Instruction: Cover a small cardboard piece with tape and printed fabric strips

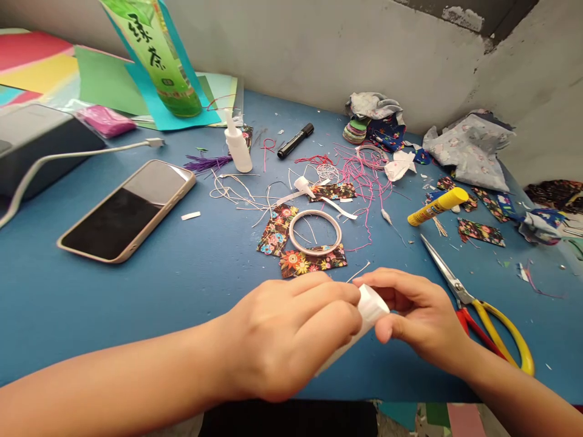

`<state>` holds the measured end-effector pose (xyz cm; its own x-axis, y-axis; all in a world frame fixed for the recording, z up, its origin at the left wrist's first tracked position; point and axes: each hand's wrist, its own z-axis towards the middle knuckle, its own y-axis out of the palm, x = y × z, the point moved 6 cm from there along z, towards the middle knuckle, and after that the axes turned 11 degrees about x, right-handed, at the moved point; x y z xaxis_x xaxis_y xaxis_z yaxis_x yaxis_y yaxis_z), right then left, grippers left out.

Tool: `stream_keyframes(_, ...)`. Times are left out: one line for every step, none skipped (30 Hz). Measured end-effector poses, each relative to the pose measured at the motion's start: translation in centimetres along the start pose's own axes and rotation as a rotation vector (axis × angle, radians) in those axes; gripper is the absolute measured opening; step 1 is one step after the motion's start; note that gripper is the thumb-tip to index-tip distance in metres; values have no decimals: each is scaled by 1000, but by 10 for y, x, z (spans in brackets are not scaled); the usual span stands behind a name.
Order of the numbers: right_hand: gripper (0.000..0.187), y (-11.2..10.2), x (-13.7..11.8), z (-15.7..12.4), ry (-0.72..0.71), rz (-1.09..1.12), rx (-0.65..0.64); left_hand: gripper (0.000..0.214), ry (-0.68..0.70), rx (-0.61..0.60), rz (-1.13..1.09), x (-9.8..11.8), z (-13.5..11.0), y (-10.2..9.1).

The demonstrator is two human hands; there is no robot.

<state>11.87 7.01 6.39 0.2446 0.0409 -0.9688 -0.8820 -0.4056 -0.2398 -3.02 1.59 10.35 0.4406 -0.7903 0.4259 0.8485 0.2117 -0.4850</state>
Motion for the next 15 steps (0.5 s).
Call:
stream_keyframes(46, 0, 0, 0, -4, 2, -6, 15, 2, -11, -1, 0, 1, 0)
stream_keyframes(46, 0, -1, 0, -7, 3, -15, 15, 3, -18, 0, 0, 1, 0)
stream_keyframes(45, 1, -1, -1, -10, 3, -26, 14, 2, -18, 2, 0, 1, -1)
stream_keyframes(44, 1, -2, -1, -14, 4, -37, 14, 0, -6, 3, -1, 1, -2)
stream_keyframes(42, 1, -3, -1, -19, 5, -48, 14, -3, -3, 2, -1, 1, -2)
stream_keyframes(40, 1, -4, -1, -26, 6, -60, 13, -4, -3, -3, -1, 0, -2)
stream_keyframes(39, 1, -4, -1, -33, 6, -70, 13, -3, -5, -11, -1, -1, -1)
stream_keyframes(38, 2, -5, -1, -37, 5, -80, 13, -6, -6, -18, 0, -1, 0)
stream_keyframes(37, 2, -5, -1, -41, 1, -88, 12, -22, -1, -26, 0, -2, 0)
stream_keyframes(38, 2, -5, -1, -43, -5, -94, 13, -54, 9, -41, -1, -2, 1)
stream_keyframes(38, 3, -5, -1, -44, -12, -97, 13, -104, 21, -66, -3, -2, 1)
stream_keyframes(39, 3, -4, -2, -44, -17, -97, 14, -171, 33, -103, -5, -2, 2)
stream_keyframes(39, 3, -4, -2, -43, -21, -94, 15, -254, 41, -153, -8, -2, 2)
stream_keyframes(40, 3, -4, -2, -43, -19, -90, 17, -346, 48, -217, -11, -3, 3)
stream_keyframes(40, 2, -4, -3, -44, -15, -82, 18, -434, 56, -290, -14, -3, 4)
